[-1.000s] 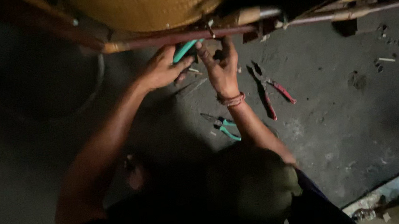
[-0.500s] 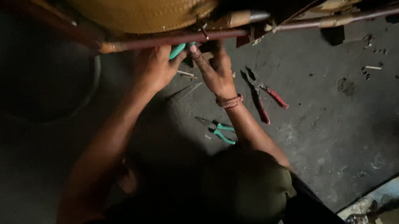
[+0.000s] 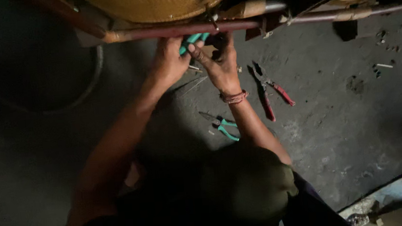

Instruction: The person is repairing a piece of furniture, likely a chair or stool, by securing a woven seat to a metal frame. They use pliers to bend and tighten metal fasteners and a knife to trim excess material. The task involves precise hand movements and tool manipulation.

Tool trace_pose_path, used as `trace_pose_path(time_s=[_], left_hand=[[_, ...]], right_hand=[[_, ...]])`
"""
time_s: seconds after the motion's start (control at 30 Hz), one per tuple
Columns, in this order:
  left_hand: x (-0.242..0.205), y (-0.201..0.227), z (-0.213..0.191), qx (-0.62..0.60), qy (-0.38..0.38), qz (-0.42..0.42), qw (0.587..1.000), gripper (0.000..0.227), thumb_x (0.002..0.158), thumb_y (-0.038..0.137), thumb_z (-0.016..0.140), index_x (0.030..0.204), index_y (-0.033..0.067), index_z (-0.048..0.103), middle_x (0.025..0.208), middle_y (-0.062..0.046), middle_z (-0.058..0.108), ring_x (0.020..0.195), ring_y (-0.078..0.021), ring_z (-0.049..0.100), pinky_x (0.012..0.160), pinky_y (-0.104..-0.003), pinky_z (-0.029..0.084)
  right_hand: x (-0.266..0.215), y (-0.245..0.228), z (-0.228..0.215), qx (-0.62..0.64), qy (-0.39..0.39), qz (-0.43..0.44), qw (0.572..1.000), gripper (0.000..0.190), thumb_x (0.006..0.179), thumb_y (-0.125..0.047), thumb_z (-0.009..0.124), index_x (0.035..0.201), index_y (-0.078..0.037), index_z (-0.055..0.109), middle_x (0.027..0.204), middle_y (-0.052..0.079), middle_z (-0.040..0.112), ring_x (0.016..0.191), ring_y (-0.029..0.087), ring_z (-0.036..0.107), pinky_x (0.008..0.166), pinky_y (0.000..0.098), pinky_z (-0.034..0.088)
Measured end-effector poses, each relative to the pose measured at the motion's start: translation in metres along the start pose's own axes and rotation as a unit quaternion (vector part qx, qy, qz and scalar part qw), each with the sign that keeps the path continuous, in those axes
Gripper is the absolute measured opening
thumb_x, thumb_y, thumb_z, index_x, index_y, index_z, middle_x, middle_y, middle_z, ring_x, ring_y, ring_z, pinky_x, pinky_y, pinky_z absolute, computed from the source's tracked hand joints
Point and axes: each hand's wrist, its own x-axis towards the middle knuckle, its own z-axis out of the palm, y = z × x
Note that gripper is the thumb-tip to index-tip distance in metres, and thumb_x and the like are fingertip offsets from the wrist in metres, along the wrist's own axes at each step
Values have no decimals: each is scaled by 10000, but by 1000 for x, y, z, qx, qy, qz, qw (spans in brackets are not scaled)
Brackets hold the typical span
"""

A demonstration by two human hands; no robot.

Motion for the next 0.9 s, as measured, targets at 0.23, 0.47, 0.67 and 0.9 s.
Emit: trace_pose_path(time_s=[0.23,0.47,0.67,0.9], left_hand=[[3,-11,13,2,-144,-209,967,248,996,214,722,930,-19,668,767,-186,667,686,-350,685,618,-469,518],[-5,4,9,161,-35,-93,982,217,900,193,786,870,7,679,670,-165,652,565,-348,657,565,-464,517],[3,15,0,47,-44,-81,995,358,1008,311,765,1041,-37,690,823,-169,686,712,-330,695,672,-464,537],[9,19,-6,195,56,6,979,386,966,379,784,1060,9,729,911,-153,713,816,-346,705,732,-452,560]], right_hand=[[1,-11,-4,-15,38,36,999,545,912,-221,851,1270,-28,488,1161,90,616,1004,176,650,805,335,582],[-1,9,-11,92,-25,71,993,372,1067,-238,739,1302,-17,555,1211,92,621,1111,171,605,952,349,541],[-11,40,-12,67,33,124,990,787,1078,-486,549,1635,-53,198,1614,179,379,1484,276,401,1197,428,388],[-10,66,40,278,11,220,935,923,996,-727,358,1644,-83,232,1637,143,343,1521,271,340,1234,478,316]])
